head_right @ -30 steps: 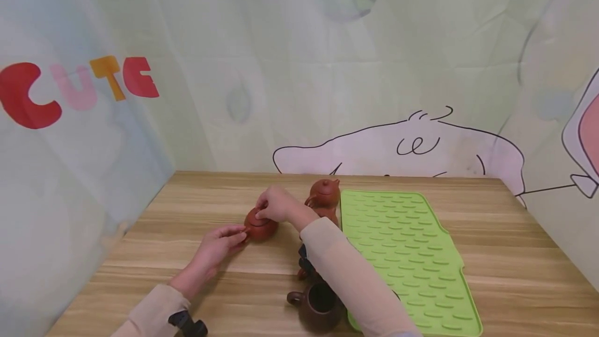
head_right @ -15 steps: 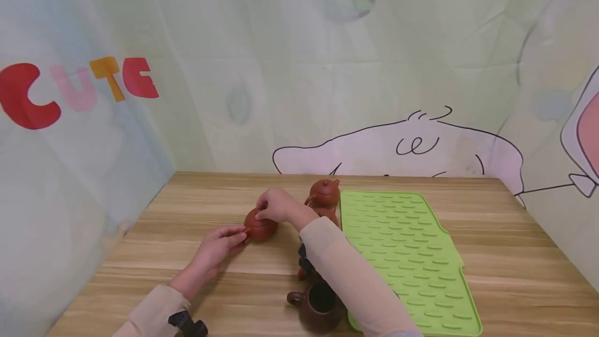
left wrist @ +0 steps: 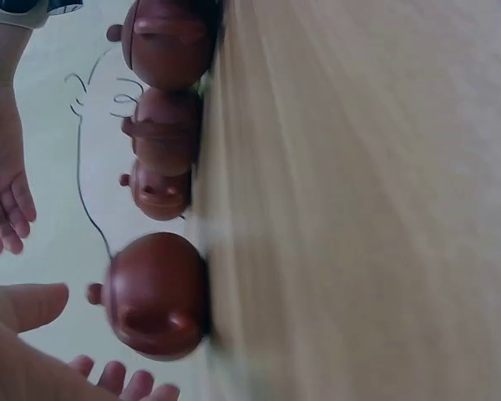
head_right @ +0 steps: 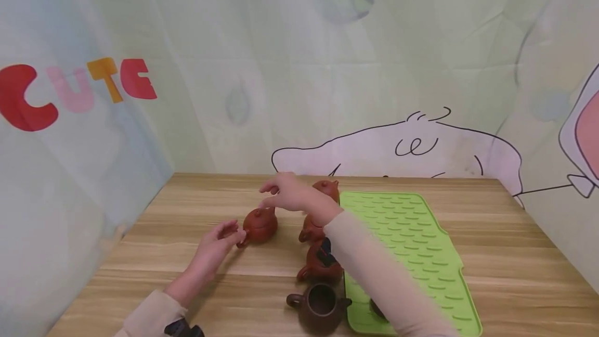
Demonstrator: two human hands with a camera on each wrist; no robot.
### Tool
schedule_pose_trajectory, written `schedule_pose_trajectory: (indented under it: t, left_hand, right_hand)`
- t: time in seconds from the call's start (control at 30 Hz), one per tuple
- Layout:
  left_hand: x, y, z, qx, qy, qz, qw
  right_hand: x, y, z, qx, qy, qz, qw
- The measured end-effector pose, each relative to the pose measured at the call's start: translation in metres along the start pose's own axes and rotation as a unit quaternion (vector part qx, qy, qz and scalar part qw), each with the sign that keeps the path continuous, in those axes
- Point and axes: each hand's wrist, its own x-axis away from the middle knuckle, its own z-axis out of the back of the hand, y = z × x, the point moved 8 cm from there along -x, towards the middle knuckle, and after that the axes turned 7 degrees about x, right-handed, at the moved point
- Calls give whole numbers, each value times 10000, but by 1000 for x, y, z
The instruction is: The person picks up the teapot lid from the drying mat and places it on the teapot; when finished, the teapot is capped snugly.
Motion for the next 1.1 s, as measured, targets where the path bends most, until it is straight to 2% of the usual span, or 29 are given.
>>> schedule_pose_trajectory:
  t: [0.17,0.27,0.4,0.5,0.63,0.73,0.9,1.1]
  left_hand:
    - [10,21,-4,-184,44,-552,9983]
    - [19,31,-12,-258,-83,-880,9957]
    - [33,36,-32,-293,-702,-1209,9897]
    - [45,35,-48,-402,-1306,-1379,9810]
    - [58,28,-64,-361,-2040,-1346,9690]
    - [66,22,-73,-227,-2462,-1193,9616]
    - [75,12,-84,-158,-2879,-982,9525]
    - [84,5,-93,-207,-3177,-715,9453]
  right_hand:
    - [32,-10,32,23,411,510,9979]
    - [54,-9,45,-39,644,655,9958]
    - [89,-2,55,-38,799,658,9946]
    - [119,9,57,197,924,591,9938]
    - [159,23,57,479,1242,612,9892]
    - [185,30,55,495,1508,681,9850]
    - [218,46,45,459,1852,689,9792]
    - [241,65,23,162,1973,814,9768]
